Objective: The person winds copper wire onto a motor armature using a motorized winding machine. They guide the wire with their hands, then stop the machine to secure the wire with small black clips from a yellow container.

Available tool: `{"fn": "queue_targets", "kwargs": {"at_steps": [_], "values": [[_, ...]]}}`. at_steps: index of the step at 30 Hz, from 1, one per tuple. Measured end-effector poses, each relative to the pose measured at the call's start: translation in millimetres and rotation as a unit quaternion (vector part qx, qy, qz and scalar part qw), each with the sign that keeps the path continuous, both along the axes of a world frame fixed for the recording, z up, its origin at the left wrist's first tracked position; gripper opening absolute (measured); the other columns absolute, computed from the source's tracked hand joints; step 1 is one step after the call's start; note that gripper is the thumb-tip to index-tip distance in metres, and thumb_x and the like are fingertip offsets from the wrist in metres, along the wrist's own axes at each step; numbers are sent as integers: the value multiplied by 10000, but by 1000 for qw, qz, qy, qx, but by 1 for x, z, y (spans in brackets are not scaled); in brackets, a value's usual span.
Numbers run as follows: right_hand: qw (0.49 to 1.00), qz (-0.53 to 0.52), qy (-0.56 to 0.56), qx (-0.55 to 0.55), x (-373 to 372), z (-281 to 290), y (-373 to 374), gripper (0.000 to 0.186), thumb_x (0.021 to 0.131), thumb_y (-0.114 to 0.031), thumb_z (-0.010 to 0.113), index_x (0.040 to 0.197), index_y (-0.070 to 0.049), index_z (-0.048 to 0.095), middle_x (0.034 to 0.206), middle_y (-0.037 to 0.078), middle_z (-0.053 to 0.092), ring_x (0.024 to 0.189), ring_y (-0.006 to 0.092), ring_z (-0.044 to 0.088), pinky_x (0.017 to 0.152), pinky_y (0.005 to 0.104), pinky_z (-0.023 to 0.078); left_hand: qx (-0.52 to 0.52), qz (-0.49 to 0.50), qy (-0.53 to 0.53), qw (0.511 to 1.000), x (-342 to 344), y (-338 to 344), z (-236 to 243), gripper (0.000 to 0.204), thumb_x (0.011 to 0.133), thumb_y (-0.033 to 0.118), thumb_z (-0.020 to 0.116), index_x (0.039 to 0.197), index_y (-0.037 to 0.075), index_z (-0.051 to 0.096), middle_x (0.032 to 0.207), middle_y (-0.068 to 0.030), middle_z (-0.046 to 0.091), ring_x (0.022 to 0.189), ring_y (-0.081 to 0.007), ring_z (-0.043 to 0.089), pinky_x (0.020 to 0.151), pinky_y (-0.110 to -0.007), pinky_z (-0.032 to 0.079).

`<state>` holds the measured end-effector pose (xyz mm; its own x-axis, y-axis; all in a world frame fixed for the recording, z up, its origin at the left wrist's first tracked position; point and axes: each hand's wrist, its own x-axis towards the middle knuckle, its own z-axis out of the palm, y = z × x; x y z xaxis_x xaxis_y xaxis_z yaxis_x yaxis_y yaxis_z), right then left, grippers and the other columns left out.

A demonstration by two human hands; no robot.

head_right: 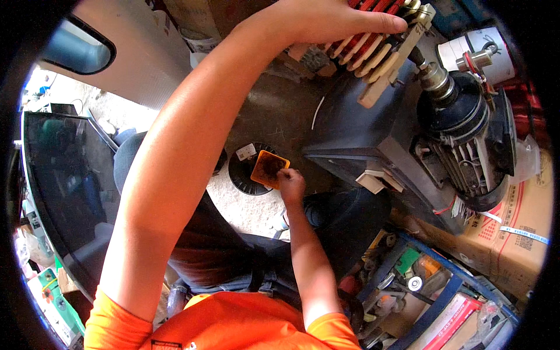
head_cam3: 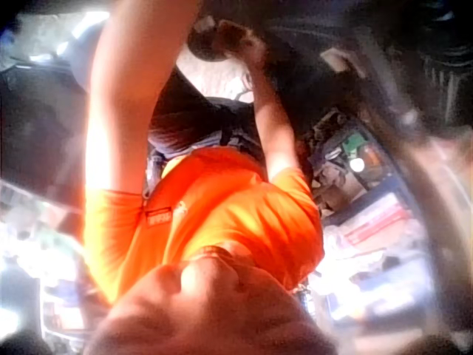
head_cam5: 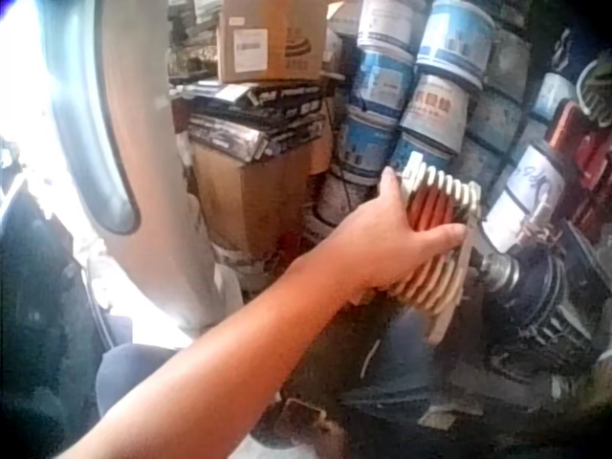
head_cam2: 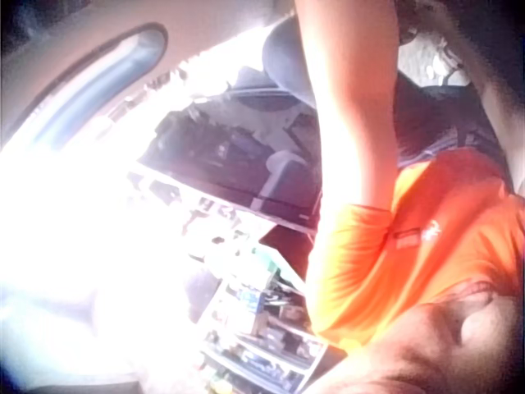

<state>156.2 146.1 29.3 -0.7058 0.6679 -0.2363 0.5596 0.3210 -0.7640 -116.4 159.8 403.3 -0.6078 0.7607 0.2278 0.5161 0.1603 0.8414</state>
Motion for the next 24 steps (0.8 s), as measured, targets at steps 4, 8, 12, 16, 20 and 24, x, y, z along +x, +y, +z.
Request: {"fn": "queue_targets", "kwargs": {"at_steps": [4,8,12,16,20,24], "values": [[998,55,7,41,-2,16,-5,127,765,-81,709,875,-18,716,852,138,668,771,261,664,696,332,514,-4,-22,-18,1000,0,-6,4,1142,805,576,647,1392,-204,53,1207,-380,520,1135,-408,567,931,-381,469],[996,76,17,33,-3,19,-6,131,762,-73,703,881,-18,711,851,134,663,787,284,661,701,344,513,-3,-42,-26,999,0,-13,7,1122,818,565,640,1400,-190,47,1231,-369,513,1154,-399,558,943,-380,465],[995,76,43,41,-6,30,-1,131,780,-82,693,889,-10,700,844,139,664,788,287,663,710,356,518,0,-48,-31,998,-1,-14,6,1122,814,564,644,1398,-190,53,1231,-366,514,1160,-398,554,946,-379,463],[1000,12,-12,-25,-5,23,5,148,786,-113,703,901,-19,699,816,142,686,765,294,678,711,367,527,9,-37,-27,999,-1,-10,4,1121,806,562,652,1394,-191,64,1229,-368,514,1155,-401,557,943,-381,465],[1000,-7,4,-27,-3,10,7,162,782,-141,724,885,-19,702,783,139,695,718,249,681,681,349,523,9,-3,-8,1000,-3,4,-3,1119,802,556,656,1388,-194,68,1217,-369,521,1144,-407,562,937,-383,468],[999,22,-39,3,-14,27,5,157,779,-131,734,865,-4,700,748,114,692,669,176,665,641,312,511,-4,-17,-30,999,0,-6,3,1096,800,553,659,1380,-191,100,1196,-370,533,1129,-416,567,928,-390,472]]}}
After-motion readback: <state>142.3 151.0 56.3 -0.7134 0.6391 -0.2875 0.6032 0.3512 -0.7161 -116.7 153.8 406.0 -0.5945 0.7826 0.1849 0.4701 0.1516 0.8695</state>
